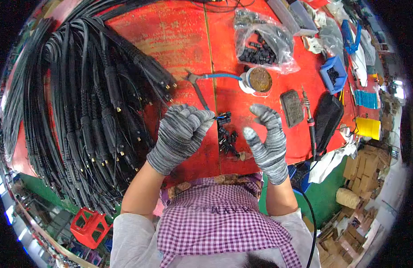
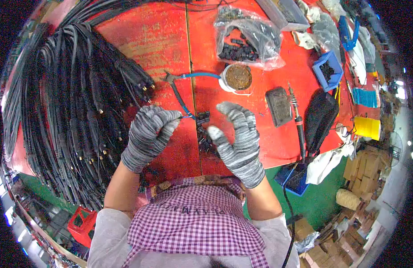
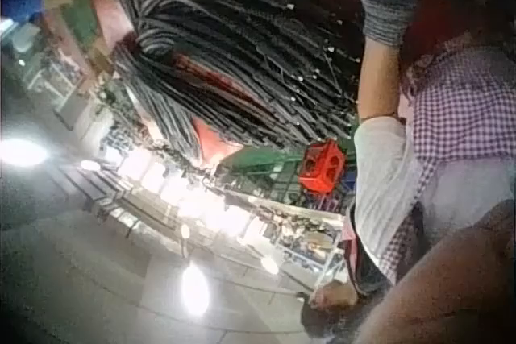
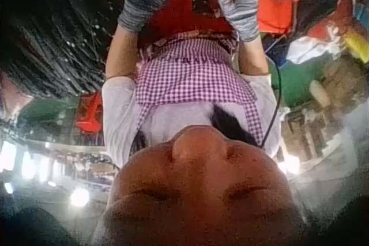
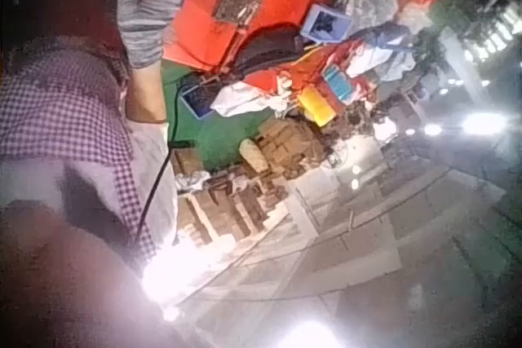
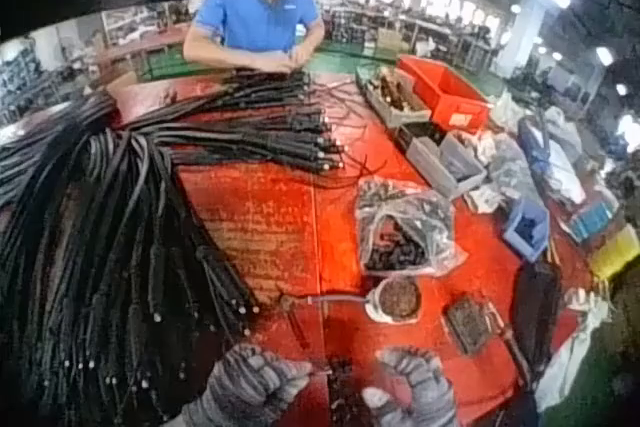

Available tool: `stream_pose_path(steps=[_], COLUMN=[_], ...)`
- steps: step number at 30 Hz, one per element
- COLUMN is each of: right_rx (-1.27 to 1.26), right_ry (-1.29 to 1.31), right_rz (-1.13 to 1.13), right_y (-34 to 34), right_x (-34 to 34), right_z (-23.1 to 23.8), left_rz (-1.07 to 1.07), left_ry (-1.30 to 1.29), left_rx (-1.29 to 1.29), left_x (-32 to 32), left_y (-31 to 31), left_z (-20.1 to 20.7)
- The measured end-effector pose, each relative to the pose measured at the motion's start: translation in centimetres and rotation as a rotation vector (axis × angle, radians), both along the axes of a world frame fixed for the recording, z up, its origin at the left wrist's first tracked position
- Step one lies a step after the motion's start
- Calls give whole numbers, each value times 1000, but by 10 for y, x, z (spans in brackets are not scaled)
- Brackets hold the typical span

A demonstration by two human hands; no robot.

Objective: The person solders electrical components to wires using a soldering iron, wiping the iron on a sponge between applications.

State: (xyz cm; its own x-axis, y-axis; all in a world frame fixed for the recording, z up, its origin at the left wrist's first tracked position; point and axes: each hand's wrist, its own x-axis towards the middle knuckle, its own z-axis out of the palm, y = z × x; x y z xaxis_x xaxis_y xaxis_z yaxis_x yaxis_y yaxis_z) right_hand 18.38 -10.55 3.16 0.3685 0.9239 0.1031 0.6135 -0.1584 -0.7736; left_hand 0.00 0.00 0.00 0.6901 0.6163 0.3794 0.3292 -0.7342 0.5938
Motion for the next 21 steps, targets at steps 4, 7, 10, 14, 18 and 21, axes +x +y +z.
stream_pose_path(steps=[4, 7, 10, 14, 18, 21], right_rx=[47, 46, 37, -10, -30, -33], right_ry=[-45, 121, 204, 323, 532, 483], right_rz=[163, 170, 167, 121, 63, 61], right_y=[18, 28, 32, 28, 22, 27], right_x=[-9, -16, -19, -20, -11, -12], right_z=[-8, -17, -23, -30, -30, -21], left_rz=[26, 24, 15, 12, 6, 5], left_ry=[-50, -38, -42, -24, -33, 24], left_rx=[31, -10, -35, -38, -32, -2], left_x=[1, 4, 2, 2, 2, 3], left_y=[0, 2, 2, 1, 1, 1], left_z=[-2, -5, -8, -8, -6, -3])
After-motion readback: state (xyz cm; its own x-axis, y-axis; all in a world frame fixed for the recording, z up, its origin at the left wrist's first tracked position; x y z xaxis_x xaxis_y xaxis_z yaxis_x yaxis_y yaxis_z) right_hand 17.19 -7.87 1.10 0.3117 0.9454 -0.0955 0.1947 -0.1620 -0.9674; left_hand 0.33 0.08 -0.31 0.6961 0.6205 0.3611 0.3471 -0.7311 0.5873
